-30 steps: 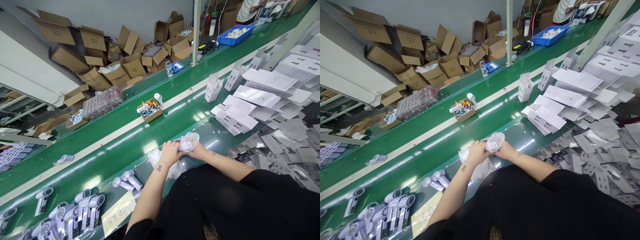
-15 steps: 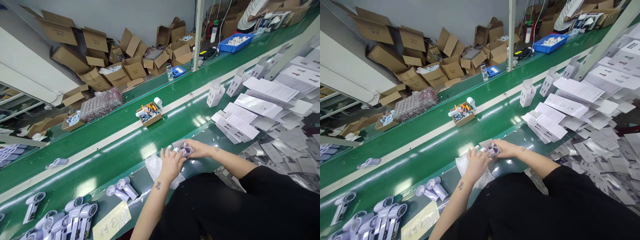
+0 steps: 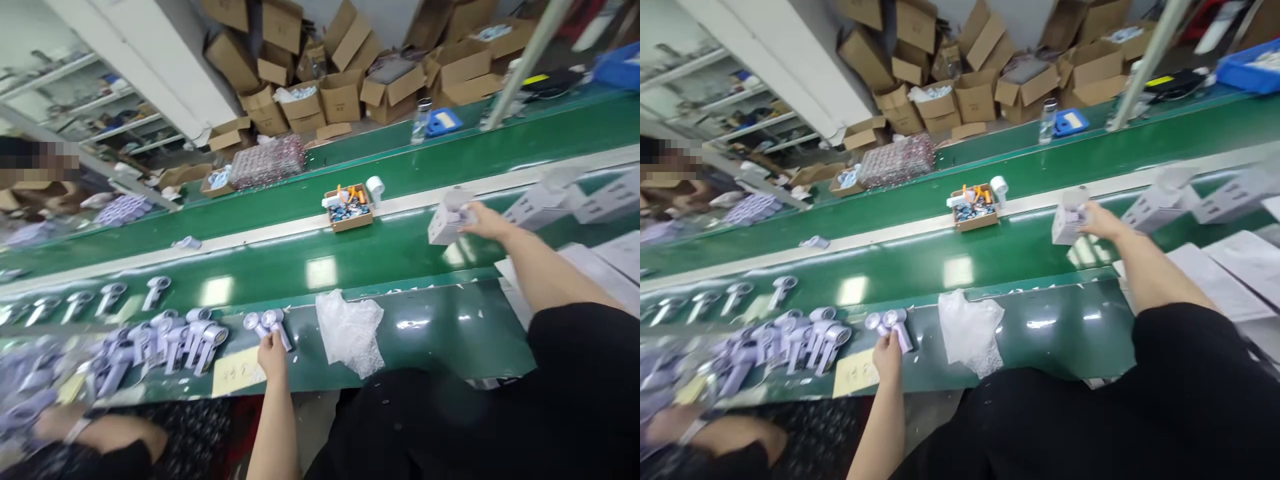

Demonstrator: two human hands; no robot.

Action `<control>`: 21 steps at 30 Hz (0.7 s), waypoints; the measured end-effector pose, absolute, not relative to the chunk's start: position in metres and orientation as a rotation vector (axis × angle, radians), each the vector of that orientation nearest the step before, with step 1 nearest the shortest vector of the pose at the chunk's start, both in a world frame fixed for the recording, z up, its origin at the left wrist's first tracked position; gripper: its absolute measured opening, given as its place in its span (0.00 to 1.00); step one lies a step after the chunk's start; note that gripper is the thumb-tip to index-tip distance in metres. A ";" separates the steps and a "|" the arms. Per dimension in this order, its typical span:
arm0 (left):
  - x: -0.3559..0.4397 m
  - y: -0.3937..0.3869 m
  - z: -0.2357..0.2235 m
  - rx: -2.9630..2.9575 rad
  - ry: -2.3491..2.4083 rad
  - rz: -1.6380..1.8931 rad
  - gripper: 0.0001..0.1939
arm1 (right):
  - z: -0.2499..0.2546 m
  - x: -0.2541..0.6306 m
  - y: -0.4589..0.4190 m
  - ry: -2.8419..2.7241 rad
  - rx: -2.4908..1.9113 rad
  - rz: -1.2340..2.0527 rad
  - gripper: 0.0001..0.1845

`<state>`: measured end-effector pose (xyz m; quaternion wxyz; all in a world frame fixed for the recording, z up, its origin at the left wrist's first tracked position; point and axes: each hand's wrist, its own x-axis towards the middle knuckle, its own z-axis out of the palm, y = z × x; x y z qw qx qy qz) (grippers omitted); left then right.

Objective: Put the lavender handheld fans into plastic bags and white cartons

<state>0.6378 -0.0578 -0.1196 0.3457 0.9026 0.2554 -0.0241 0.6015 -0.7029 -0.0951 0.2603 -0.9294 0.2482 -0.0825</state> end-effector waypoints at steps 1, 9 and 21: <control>0.637 -0.053 -0.121 2.450 0.712 -0.124 0.13 | -0.097 0.603 -0.709 0.687 -2.512 -0.202 0.28; 0.647 -0.048 -0.145 2.483 0.847 -0.293 0.14 | -0.066 0.561 -0.596 0.680 -2.484 -0.695 0.14; 0.568 -0.104 -0.127 1.747 0.207 -0.627 0.23 | -0.132 0.559 -0.289 0.509 -0.710 0.591 0.17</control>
